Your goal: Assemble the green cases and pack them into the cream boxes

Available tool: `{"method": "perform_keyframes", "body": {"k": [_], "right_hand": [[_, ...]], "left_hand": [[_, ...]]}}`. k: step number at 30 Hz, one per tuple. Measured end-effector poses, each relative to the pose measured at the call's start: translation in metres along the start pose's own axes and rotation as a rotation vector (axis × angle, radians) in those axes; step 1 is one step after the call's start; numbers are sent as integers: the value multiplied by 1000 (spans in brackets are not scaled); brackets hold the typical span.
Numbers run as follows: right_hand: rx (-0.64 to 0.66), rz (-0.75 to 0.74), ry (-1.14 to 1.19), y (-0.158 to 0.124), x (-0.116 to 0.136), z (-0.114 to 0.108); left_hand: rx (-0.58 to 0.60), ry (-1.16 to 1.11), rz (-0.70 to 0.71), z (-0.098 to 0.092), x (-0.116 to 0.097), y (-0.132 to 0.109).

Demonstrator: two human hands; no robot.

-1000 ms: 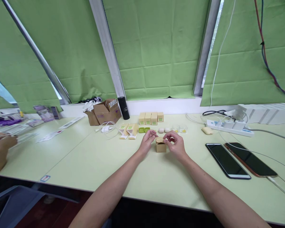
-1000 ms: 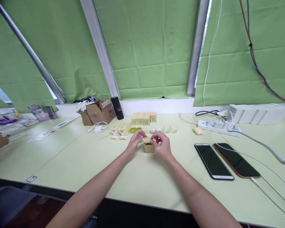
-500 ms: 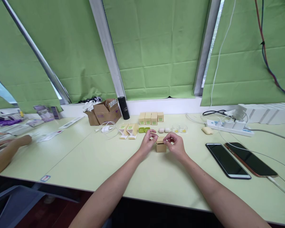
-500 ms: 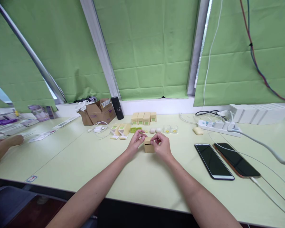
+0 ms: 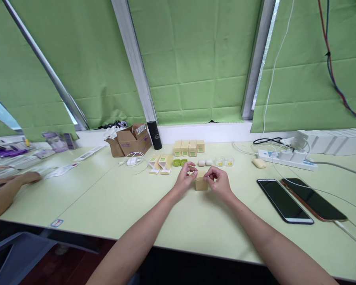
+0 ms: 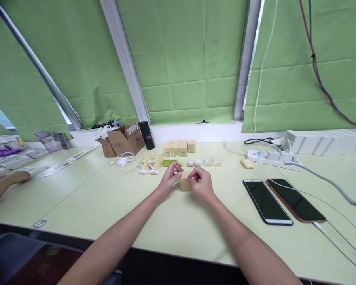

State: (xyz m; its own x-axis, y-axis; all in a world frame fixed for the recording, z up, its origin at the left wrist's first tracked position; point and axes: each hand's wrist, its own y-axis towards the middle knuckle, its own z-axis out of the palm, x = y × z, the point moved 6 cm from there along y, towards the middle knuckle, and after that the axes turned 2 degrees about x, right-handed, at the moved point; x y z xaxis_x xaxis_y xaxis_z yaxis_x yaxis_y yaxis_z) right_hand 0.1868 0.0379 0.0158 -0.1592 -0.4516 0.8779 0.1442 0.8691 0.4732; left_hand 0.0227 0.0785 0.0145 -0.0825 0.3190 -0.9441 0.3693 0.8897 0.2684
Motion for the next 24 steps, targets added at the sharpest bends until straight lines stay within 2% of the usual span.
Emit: {"method": "perform_keyframes", "body": {"k": [9,24], "right_hand": [[2,30,5,0,-7,0],[-6,29,45,0,-3,-1]], "left_hand": [[11,42,40,-1,3,1],[21,74,47,0,4,1]]}}
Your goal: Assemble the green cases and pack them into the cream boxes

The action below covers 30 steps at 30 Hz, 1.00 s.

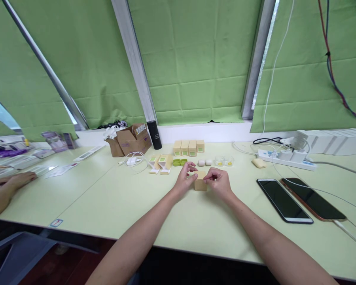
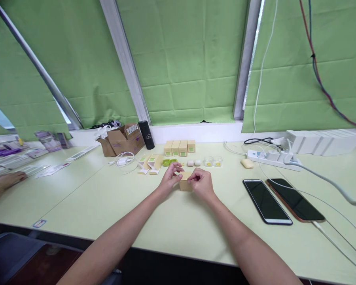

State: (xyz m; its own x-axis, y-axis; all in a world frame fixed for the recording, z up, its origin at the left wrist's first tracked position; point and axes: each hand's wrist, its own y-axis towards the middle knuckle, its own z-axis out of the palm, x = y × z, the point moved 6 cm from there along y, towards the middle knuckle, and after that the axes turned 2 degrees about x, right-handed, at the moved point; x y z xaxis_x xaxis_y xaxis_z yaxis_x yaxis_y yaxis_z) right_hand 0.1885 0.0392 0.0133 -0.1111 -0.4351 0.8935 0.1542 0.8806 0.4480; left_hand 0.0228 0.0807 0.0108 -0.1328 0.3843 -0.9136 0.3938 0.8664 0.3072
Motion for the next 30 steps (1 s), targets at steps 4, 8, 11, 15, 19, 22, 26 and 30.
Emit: {"method": "perform_keyframes", "body": {"k": [4,8,11,15,19,22,26,30], "right_hand": [[-4,-3,2,0,0,0],[12,2,-2,2,-2,0],[39,27,-4,4,-4,0],[78,83,-7,4,-9,2],[107,91,-58,1,-13,6],[106,51,-128,1,-14,6],[25,36,-250,4,-14,-2],[-73,85,-328,5,-14,-10]], "left_hand": [[-5,8,-6,0,0,0],[-5,11,-6,0,-1,0],[-9,17,-12,0,-3,0],[-12,27,-11,0,-5,-1],[-30,42,-6,-2,-5,-1],[-61,72,16,-4,-5,-1],[-136,85,14,-7,-2,1],[-230,67,-42,-13,7,3]]}}
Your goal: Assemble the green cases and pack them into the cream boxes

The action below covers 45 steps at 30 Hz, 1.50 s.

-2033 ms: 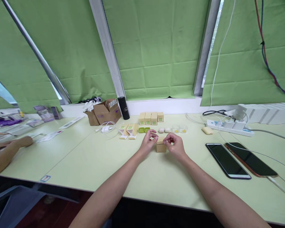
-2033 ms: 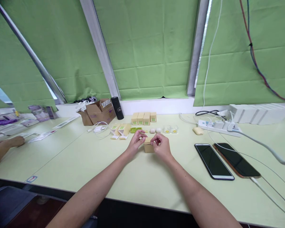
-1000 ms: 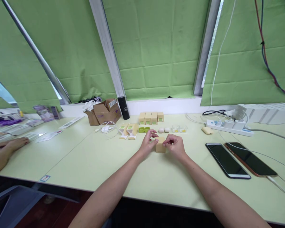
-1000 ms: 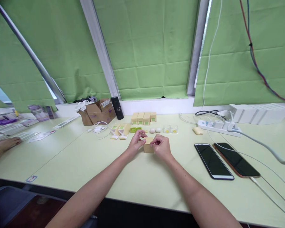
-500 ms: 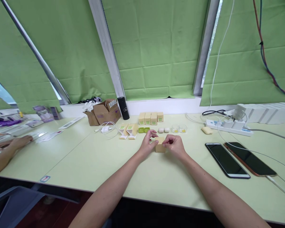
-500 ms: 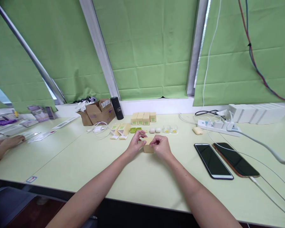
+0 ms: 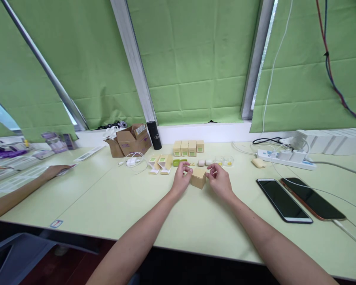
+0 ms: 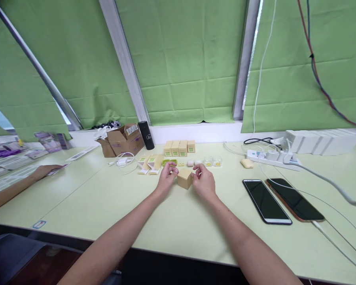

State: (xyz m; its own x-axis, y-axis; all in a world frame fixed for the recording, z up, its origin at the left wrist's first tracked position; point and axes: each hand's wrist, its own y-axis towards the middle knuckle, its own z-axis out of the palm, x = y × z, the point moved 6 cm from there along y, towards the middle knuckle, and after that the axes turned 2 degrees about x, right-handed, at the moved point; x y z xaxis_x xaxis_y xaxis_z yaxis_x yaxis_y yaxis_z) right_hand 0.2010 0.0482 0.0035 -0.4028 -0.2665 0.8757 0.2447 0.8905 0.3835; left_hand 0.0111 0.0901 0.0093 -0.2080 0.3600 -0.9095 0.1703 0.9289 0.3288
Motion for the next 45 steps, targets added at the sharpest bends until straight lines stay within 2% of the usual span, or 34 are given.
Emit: {"method": "perform_keyframes", "body": {"k": [5,8,12,20,30,35,38,42,45], "right_hand": [[17,-61,132,-3,9,-1],[128,-122,183,-6,15,5],[219,-147,77,-10,15,13],[94,-97,-67,-1,-1,7],[30,12,171,5,-20,9],[28,27,-77,6,-25,5],[65,42,-134,6,-26,6],[92,51,-154,5,-24,7],[87,41,-185,4,-24,7]], "left_hand": [[-39,-32,10,-3,3,3],[44,-148,-4,3,3,3],[111,-253,-3,8,2,2],[-18,-128,-5,-2,6,6],[-61,-88,8,-7,0,2],[-133,37,-37,-12,3,2],[-165,102,3,-15,2,2],[-224,180,109,-19,-9,-1],[-198,252,177,-17,-21,-4]]}}
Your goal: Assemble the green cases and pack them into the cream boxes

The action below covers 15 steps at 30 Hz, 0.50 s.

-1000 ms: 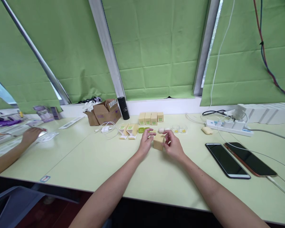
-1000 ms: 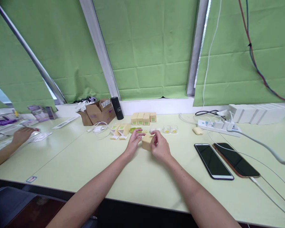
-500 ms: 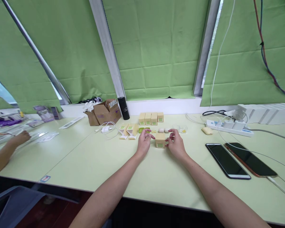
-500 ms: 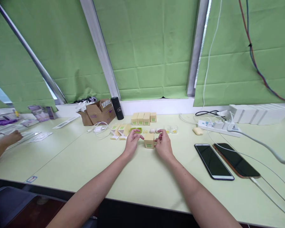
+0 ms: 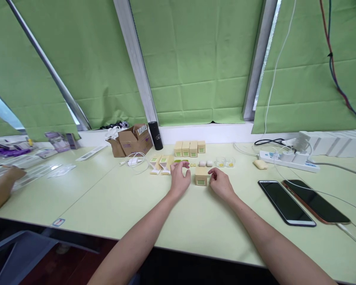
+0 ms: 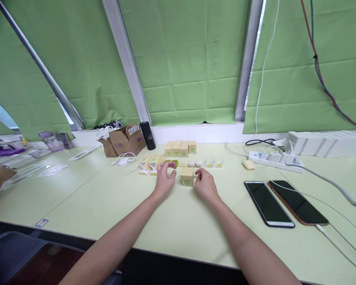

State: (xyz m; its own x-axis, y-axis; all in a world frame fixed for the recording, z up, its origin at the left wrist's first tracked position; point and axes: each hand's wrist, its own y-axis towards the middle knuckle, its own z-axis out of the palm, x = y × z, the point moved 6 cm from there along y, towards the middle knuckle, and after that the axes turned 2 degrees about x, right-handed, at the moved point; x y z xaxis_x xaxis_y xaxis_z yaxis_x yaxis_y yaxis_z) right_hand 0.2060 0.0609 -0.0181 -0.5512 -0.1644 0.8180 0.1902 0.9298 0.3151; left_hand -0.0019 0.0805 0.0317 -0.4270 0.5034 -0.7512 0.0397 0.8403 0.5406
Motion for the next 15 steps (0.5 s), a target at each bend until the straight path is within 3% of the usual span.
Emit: {"method": "perform_keyframes", "body": {"k": [6,11,15], "right_hand": [[13,-8,-43,1,-1,2],[4,-7,-35,1,1,1],[15,0,-51,0,2,1]], "left_hand": [[268,153,221,14,-34,-3],[435,140,290,25,-59,2],[649,562,296,41,-67,12]]}}
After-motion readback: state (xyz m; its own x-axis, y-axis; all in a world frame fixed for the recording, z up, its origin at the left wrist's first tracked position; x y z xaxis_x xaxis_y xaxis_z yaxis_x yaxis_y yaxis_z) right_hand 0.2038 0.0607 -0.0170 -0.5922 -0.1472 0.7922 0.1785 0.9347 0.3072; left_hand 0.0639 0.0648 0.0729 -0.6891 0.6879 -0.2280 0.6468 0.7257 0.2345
